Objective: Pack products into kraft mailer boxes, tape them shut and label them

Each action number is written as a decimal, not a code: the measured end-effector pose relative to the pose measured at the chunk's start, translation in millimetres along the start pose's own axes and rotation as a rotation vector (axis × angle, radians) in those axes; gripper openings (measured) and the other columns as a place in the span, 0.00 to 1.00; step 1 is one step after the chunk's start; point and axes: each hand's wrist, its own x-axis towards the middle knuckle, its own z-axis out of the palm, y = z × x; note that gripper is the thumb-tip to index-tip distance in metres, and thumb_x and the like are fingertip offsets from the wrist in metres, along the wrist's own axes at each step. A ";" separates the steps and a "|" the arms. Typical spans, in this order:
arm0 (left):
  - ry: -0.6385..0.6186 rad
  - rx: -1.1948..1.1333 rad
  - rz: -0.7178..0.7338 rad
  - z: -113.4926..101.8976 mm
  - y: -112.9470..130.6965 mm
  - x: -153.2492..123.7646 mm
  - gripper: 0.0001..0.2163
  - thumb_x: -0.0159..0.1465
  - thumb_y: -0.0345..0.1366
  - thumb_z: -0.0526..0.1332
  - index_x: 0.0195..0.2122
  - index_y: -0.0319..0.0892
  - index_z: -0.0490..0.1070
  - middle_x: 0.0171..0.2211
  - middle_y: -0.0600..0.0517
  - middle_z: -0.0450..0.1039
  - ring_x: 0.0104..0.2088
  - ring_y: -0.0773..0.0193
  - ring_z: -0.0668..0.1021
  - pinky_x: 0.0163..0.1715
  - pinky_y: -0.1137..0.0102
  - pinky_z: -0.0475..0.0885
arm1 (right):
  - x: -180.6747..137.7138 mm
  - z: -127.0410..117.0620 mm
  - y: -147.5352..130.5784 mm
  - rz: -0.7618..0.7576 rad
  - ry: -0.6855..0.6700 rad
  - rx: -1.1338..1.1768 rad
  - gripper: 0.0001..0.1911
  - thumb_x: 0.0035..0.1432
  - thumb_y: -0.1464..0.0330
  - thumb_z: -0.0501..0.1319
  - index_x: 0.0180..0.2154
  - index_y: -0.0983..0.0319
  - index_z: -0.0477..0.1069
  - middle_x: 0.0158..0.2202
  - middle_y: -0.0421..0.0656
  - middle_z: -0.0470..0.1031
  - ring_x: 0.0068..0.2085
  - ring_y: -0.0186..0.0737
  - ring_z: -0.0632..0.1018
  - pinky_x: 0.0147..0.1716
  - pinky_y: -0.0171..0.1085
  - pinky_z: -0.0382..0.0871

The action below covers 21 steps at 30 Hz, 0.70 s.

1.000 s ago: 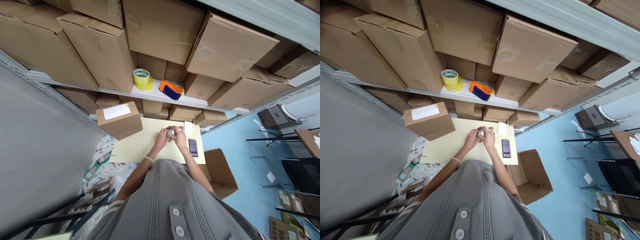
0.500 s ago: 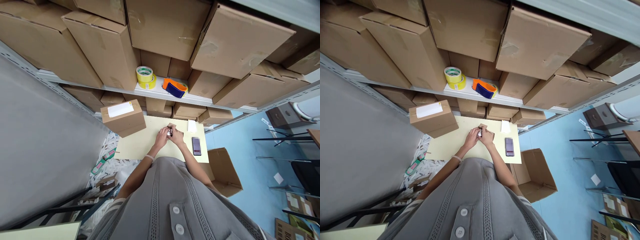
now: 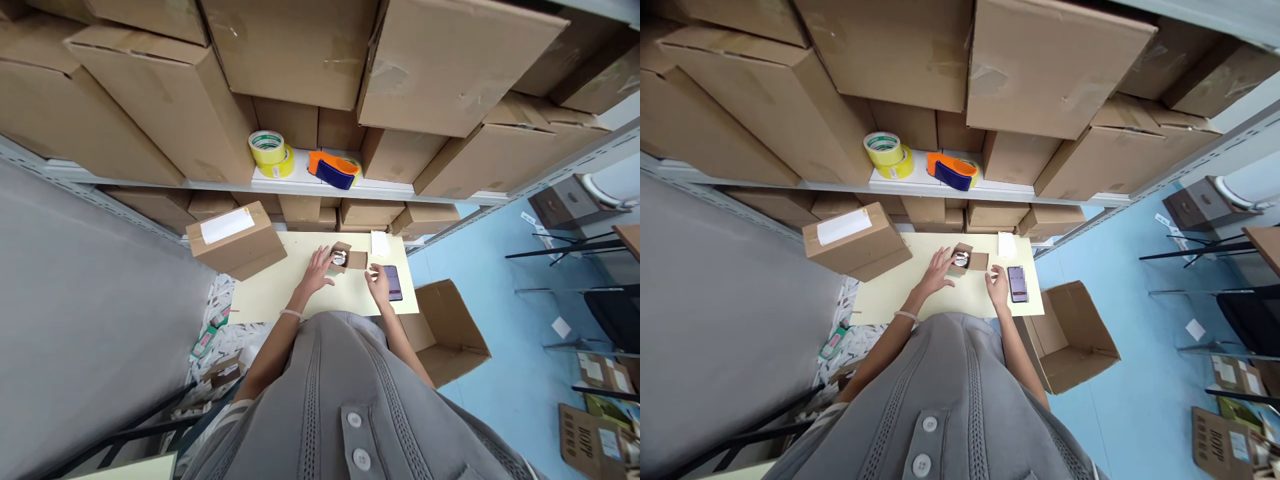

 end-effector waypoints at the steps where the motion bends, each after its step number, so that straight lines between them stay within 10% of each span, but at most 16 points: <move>1: -0.002 0.009 0.003 -2.9 -0.9 2.8 0.38 0.52 0.33 0.73 0.62 0.46 0.60 0.72 0.41 0.43 0.72 0.43 0.44 0.69 0.44 0.44 | -1.4 3.1 2.7 0.045 -0.045 0.033 0.23 0.57 0.59 0.57 0.51 0.63 0.65 0.48 0.53 0.75 0.38 0.44 0.77 0.41 0.44 0.72; 11: -0.120 -0.212 -0.031 -16.8 2.2 45.3 0.37 0.59 0.30 0.63 0.68 0.49 0.51 0.68 0.43 0.55 0.66 0.49 0.64 0.64 0.50 0.60 | 7.3 22.0 -27.1 0.069 -0.236 0.162 0.24 0.61 0.61 0.55 0.57 0.60 0.60 0.46 0.49 0.79 0.41 0.43 0.79 0.43 0.41 0.73; 21: 0.068 -0.256 -0.097 7.3 7.2 20.9 0.17 0.61 0.31 0.63 0.52 0.47 0.68 0.61 0.46 0.62 0.61 0.53 0.69 0.58 0.56 0.69 | 22.1 23.7 -47.5 -0.085 -0.381 -0.059 0.31 0.67 0.65 0.46 0.69 0.58 0.49 0.60 0.47 0.70 0.54 0.44 0.76 0.53 0.43 0.69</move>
